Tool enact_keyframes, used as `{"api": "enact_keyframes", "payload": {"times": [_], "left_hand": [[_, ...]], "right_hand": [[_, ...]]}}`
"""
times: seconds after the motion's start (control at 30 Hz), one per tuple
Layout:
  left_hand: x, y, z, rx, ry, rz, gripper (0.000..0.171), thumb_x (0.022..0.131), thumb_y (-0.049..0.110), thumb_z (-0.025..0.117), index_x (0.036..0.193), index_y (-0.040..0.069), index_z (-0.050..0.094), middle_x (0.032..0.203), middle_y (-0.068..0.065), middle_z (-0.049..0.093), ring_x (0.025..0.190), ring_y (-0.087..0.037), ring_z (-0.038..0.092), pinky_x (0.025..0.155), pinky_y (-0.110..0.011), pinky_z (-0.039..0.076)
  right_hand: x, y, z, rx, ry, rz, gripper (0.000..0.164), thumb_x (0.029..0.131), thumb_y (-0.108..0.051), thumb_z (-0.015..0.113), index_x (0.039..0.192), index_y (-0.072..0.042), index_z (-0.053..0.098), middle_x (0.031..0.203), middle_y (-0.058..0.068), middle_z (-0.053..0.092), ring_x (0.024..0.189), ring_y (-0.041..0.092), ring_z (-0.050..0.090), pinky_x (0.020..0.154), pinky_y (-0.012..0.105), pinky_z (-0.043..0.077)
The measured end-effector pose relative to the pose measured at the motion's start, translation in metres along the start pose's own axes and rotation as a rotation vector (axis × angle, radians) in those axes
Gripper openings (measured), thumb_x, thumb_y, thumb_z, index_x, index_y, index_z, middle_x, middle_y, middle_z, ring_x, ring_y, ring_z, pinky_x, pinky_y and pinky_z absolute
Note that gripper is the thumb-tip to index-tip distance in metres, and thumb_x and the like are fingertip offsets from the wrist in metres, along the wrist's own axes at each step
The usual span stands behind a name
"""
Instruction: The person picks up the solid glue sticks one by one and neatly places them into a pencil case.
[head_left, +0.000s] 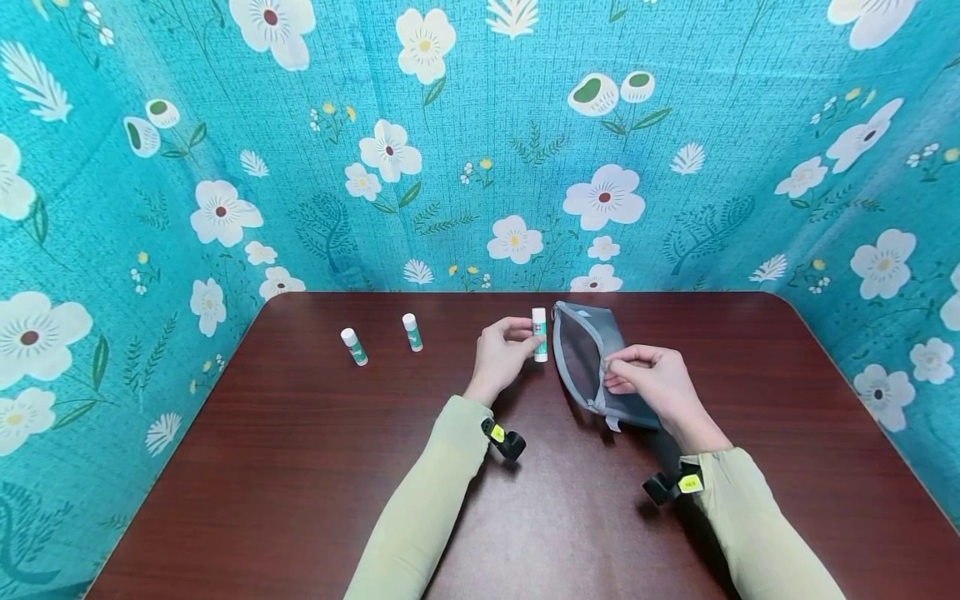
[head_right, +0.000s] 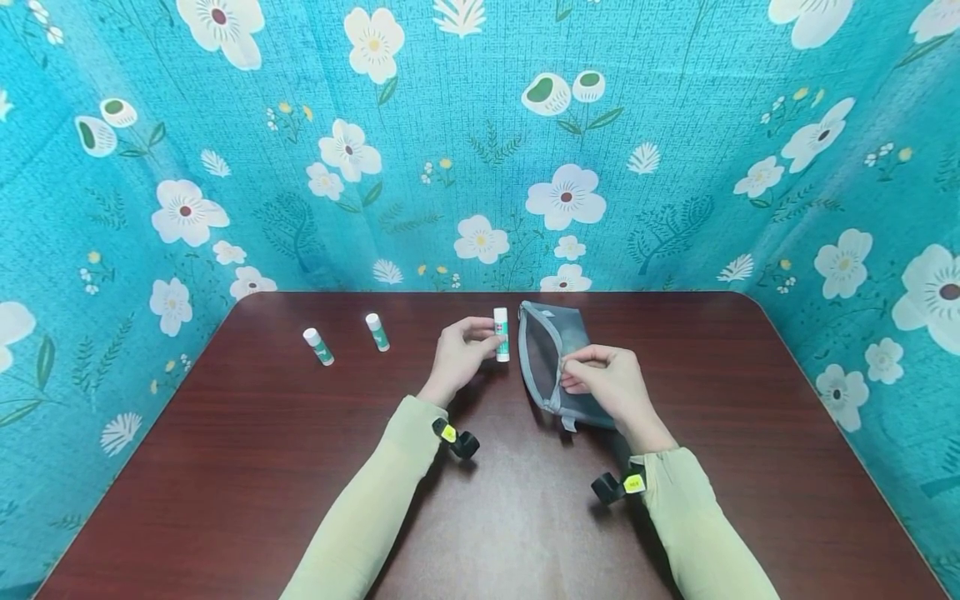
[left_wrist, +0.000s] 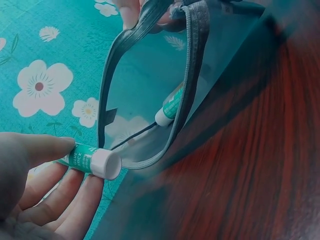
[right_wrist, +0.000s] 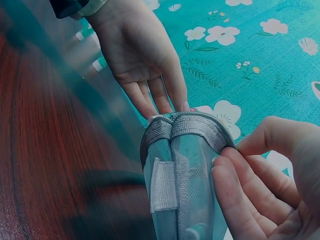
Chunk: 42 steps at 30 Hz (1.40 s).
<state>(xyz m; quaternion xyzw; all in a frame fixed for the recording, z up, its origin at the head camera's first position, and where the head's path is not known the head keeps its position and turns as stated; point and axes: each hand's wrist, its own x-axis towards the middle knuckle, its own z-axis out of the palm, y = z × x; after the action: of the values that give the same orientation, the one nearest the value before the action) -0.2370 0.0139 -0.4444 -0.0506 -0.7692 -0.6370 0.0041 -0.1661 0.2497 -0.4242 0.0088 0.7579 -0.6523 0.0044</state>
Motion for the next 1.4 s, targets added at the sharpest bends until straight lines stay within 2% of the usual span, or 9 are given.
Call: {"api": "enact_keyframes", "payload": {"times": [0.4,0.73,0.97,1.2,1.4], "left_hand": [[-0.004,0.001,0.007,-0.054,-0.040,-0.024,0.026,0.091,0.009,0.078,0.116,0.003,0.073,0.092,-0.005,0.072,0.077,-0.016,0.072,0.070,-0.028,0.060],[-0.001,-0.005,0.014,-0.063,-0.069,-0.054,0.030,0.093,0.009,0.077,0.121,0.002,0.071,0.093,-0.006,0.072,0.077,-0.016,0.073,0.071,-0.029,0.060],[0.001,-0.005,0.020,-0.111,-0.094,-0.114,0.031,0.094,0.006,0.074,0.123,-0.002,0.069,0.093,-0.008,0.071,0.079,-0.018,0.072,0.076,-0.036,0.061],[0.001,-0.004,0.025,-0.149,-0.109,-0.203,0.029,0.094,0.005,0.074,0.121,-0.003,0.069,0.091,-0.009,0.072,0.079,-0.019,0.074,0.074,-0.033,0.061],[0.002,-0.005,0.030,-0.134,-0.105,-0.265,0.026,0.093,0.007,0.075,0.117,-0.002,0.070,0.089,-0.008,0.073,0.076,-0.019,0.074,0.073,-0.034,0.061]], "right_hand": [[0.000,0.000,0.000,-0.006,0.006,-0.004,0.032,0.097,-0.011,0.071,0.112,0.017,0.067,0.087,0.014,0.075,0.073,0.020,0.074,0.070,0.034,0.061],[0.001,0.002,0.000,-0.013,0.007,0.013,0.032,0.097,-0.012,0.071,0.114,0.015,0.068,0.089,0.013,0.075,0.075,0.020,0.074,0.071,0.034,0.061],[0.002,0.002,0.001,-0.010,0.013,0.026,0.033,0.097,-0.014,0.072,0.113,0.014,0.068,0.088,0.012,0.075,0.075,0.021,0.074,0.071,0.035,0.061],[0.002,0.001,0.001,-0.001,0.006,0.028,0.034,0.097,-0.014,0.072,0.113,0.015,0.067,0.089,0.012,0.075,0.075,0.021,0.074,0.072,0.036,0.061],[0.002,0.002,0.002,0.000,0.004,0.018,0.032,0.097,-0.012,0.071,0.113,0.016,0.067,0.088,0.013,0.075,0.074,0.020,0.074,0.070,0.036,0.062]]}}
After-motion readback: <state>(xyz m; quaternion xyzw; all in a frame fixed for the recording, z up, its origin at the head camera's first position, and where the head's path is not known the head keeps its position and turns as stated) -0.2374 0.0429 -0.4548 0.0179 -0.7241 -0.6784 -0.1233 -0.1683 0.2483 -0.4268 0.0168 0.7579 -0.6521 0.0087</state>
